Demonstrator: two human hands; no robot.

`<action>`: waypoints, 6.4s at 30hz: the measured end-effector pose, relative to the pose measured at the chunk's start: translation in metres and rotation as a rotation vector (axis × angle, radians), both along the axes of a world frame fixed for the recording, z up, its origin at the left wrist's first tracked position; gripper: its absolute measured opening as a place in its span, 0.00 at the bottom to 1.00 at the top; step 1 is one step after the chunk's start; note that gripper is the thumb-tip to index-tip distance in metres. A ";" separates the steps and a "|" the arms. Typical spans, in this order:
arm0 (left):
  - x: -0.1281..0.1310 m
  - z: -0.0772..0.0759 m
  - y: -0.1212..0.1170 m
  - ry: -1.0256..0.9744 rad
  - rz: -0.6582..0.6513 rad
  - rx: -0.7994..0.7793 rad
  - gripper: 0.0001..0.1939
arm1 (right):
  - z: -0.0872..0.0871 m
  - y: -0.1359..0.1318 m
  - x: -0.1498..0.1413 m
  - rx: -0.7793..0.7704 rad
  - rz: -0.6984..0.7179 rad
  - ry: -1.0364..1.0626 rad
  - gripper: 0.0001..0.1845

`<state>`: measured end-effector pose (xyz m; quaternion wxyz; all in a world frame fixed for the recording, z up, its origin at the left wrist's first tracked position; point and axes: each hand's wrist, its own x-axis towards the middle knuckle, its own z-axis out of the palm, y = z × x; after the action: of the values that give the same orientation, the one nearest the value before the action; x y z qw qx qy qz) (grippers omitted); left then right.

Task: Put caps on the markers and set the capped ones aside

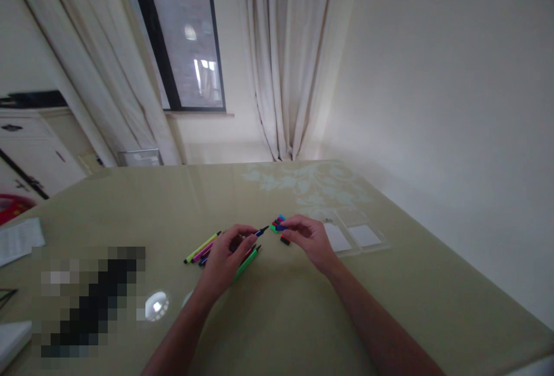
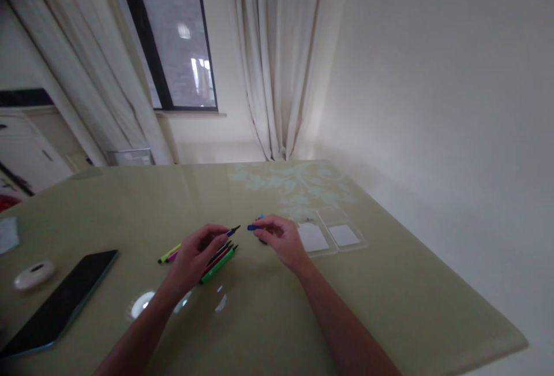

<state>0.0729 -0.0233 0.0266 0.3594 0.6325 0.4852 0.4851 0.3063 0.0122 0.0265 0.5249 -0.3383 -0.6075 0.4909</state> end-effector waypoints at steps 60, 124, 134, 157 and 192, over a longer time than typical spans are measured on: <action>-0.006 -0.010 0.001 0.770 0.055 0.008 0.05 | -0.030 0.021 -0.011 0.509 -0.247 -1.095 0.08; 0.015 -0.013 -0.003 0.259 0.044 0.295 0.08 | -0.005 0.005 0.005 0.194 0.101 -0.283 0.09; 0.019 -0.006 -0.007 0.221 -0.034 0.103 0.10 | -0.002 0.003 0.000 0.111 0.073 -0.230 0.14; -0.013 -0.005 0.000 0.741 0.103 -0.023 0.05 | -0.032 0.017 -0.006 0.477 -0.244 -1.107 0.09; 0.000 0.002 0.003 0.075 0.031 0.069 0.14 | -0.007 0.005 -0.005 0.297 -0.139 -0.466 0.07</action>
<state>0.0731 -0.0205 0.0290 0.3115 0.6546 0.4912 0.4829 0.3010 0.0168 0.0198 0.4470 -0.4024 -0.7524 0.2685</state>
